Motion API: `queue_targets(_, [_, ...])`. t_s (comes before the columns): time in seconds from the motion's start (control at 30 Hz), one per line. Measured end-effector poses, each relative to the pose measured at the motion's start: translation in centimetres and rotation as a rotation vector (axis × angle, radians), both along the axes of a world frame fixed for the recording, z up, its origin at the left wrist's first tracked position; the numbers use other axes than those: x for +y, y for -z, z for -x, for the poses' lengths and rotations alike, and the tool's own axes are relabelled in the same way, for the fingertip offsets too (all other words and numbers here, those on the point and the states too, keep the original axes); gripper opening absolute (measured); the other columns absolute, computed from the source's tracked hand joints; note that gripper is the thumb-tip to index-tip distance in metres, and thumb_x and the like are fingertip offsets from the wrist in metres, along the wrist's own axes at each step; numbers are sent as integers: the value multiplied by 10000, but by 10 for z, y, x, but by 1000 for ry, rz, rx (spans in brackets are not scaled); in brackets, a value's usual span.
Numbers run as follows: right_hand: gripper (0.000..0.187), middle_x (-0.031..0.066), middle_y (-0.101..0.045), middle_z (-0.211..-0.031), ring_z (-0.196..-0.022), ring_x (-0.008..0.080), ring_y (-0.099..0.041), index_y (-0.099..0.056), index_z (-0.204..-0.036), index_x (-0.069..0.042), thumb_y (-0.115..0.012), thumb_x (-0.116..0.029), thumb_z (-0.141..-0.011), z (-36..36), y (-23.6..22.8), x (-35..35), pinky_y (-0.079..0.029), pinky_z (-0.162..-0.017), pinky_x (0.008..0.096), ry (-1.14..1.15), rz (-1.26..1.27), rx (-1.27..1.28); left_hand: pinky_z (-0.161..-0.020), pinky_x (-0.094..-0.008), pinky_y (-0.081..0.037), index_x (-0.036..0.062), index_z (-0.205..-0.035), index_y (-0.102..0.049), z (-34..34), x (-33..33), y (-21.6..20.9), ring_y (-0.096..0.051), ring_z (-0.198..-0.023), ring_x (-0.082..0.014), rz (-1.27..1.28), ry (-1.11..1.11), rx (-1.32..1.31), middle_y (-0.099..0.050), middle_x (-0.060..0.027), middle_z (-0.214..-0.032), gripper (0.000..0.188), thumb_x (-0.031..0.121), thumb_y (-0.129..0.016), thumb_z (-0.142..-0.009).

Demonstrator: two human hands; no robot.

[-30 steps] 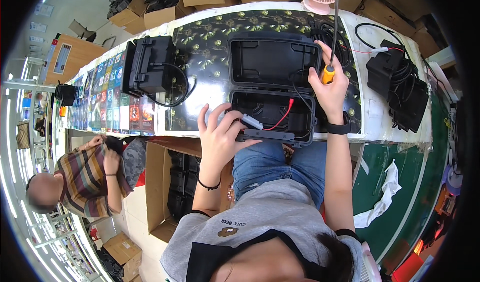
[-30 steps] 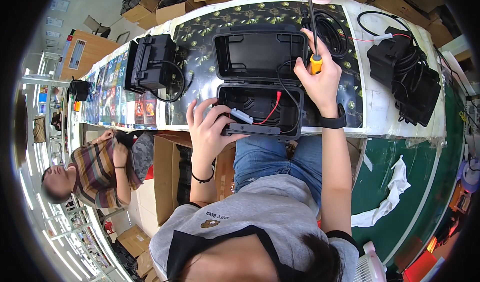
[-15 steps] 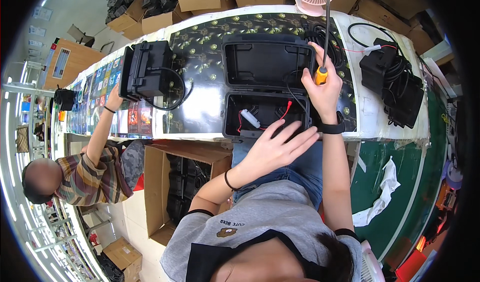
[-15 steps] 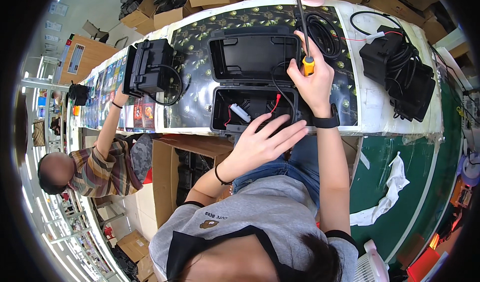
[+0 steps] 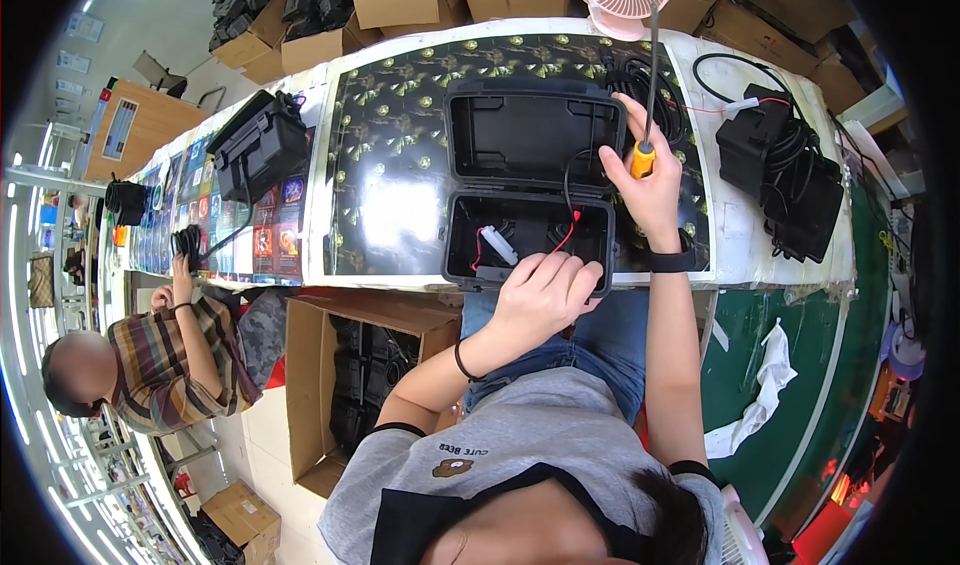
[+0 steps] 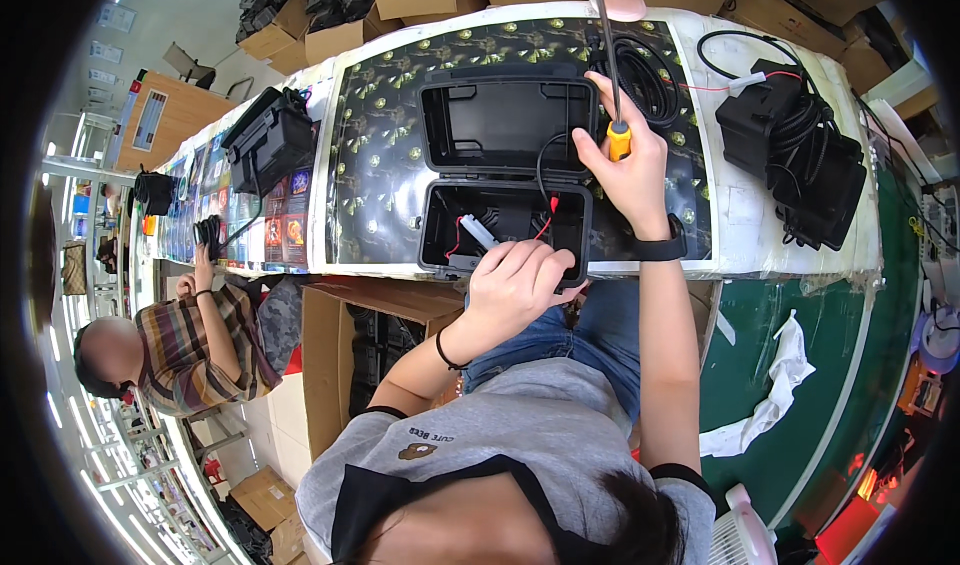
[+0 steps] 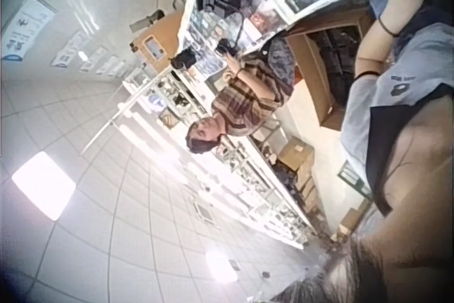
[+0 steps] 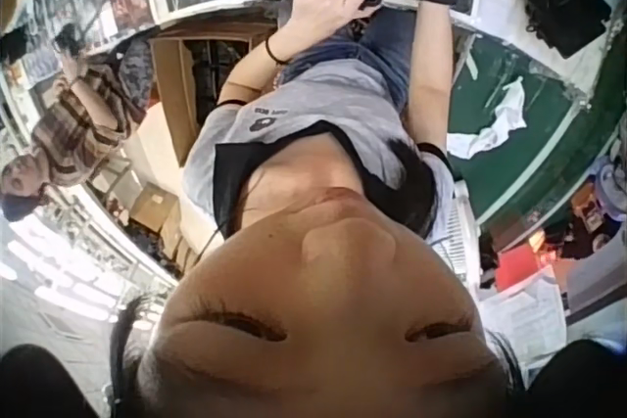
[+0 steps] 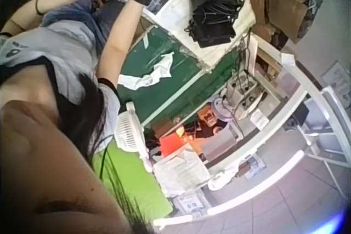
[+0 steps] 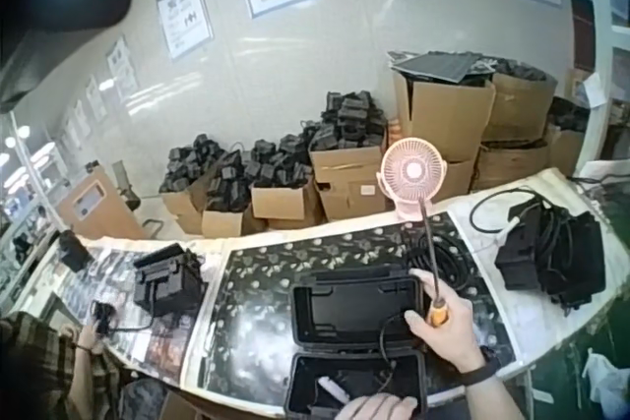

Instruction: Assembling black electronic boxes by connecting internal wires and using a screwdriver to fasten the casing.

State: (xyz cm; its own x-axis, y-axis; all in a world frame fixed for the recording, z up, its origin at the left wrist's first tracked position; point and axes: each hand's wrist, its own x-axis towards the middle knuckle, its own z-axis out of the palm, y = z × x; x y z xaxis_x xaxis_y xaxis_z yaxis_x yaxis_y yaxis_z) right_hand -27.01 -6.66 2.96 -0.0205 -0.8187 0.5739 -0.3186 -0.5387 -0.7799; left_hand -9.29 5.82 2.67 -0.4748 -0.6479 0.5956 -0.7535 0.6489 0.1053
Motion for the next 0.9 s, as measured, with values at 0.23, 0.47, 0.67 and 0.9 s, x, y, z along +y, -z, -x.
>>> queue_targets(0.23, [486,105,-676,-1337,-641,28,-593,-597,-1386,-54,-741,-101,-924,16,-24,8,-480,-573,191,-144,-276,-163,-732,-278,-464,145,-946,-588,5,-8,-4,-580,-775,-131,-10,21,-31,-567,30,-818,432,327,-810,-623])
queue_targets(0.47, [289,156,-740,-1187,-1043,179,-730,-710,-1146,-40,-768,-29,-863,5,-37,14,-534,-882,282,-12,-72,33,-705,-280,-446,158,-884,-564,8,-9,-3,-548,-745,-137,-55,-1,-23,-515,25,-776,376,334,-790,-641])
queue_targets(0.67, [273,61,-751,-1139,-877,52,-681,-712,-1097,-16,-794,1,-836,7,-32,28,-463,-658,188,-130,-72,-256,-651,-252,-417,194,-791,-546,12,2,4,-553,-736,-97,133,-45,7,-510,48,-765,116,231,-655,-801])
queue_targets(0.9, [337,67,-692,-1242,-608,51,-545,-691,-1195,-106,-760,-295,-925,17,-26,-14,-432,-510,199,0,-405,-351,-717,-271,-469,195,-903,-651,3,4,6,-639,-832,-125,78,9,-35,-613,59,-819,238,343,-761,-752])
